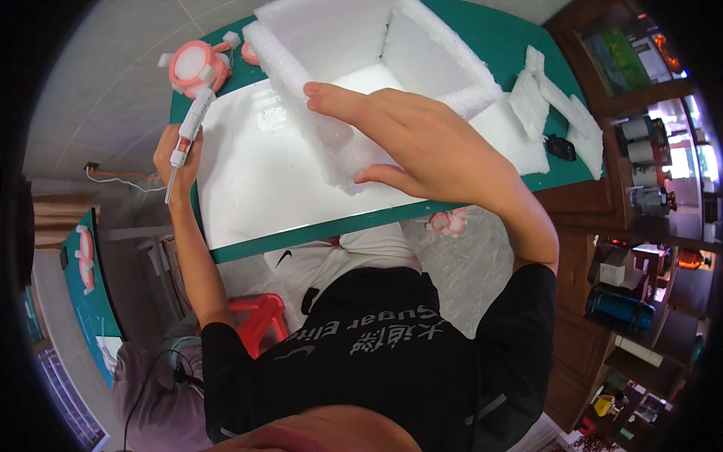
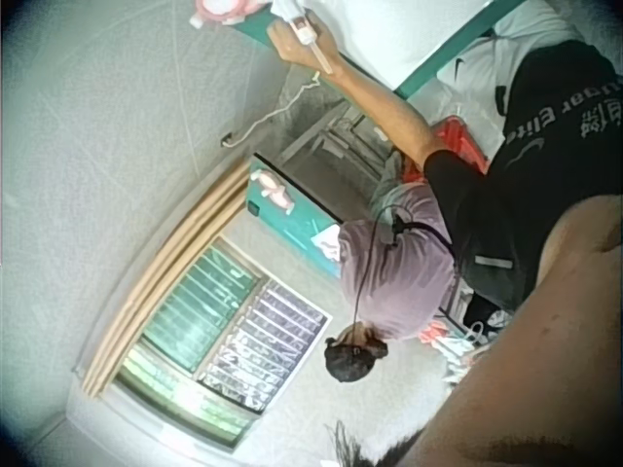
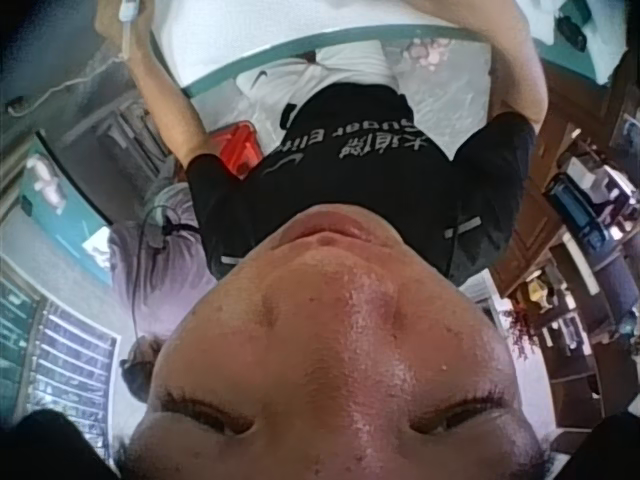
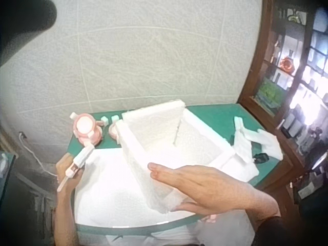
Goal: Assembling a small box out of foam pieces using a hot glue gun.
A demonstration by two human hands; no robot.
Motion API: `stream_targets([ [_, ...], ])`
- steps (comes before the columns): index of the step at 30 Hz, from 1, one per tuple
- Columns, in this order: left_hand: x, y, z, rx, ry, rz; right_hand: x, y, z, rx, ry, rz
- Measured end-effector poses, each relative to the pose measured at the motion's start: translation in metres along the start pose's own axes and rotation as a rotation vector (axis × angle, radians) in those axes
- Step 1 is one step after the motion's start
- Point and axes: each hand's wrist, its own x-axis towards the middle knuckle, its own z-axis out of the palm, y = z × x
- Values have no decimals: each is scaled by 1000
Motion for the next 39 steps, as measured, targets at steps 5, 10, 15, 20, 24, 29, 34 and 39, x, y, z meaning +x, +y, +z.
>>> stream_targets([
  [5, 0, -2, 3, -7, -2, 65, 3, 7, -4, 26, 14, -34],
  [10, -1, -3, 5, 69, 14, 27, 1, 5, -4, 43, -2, -36],
  [15, -1, -5, 6, 98, 28, 21, -5, 1, 4, -54, 45, -30],
  [20, -3, -7, 6, 73, 28, 6, -4, -1, 5, -71, 56, -45],
  [24, -3, -8, 5, 60, 17, -10, -3, -5, 4, -90, 26, -36],
  [29, -1, -5, 4, 43, 9, 39, -3, -4, 3, -81, 27, -32],
  [34, -2, -7, 4, 40, -2, 45, -1, -6, 2, -76, 6, -15],
  [39, -1, -5, 3, 48, -10, 18, -4, -2, 3, -72, 8, -19],
])
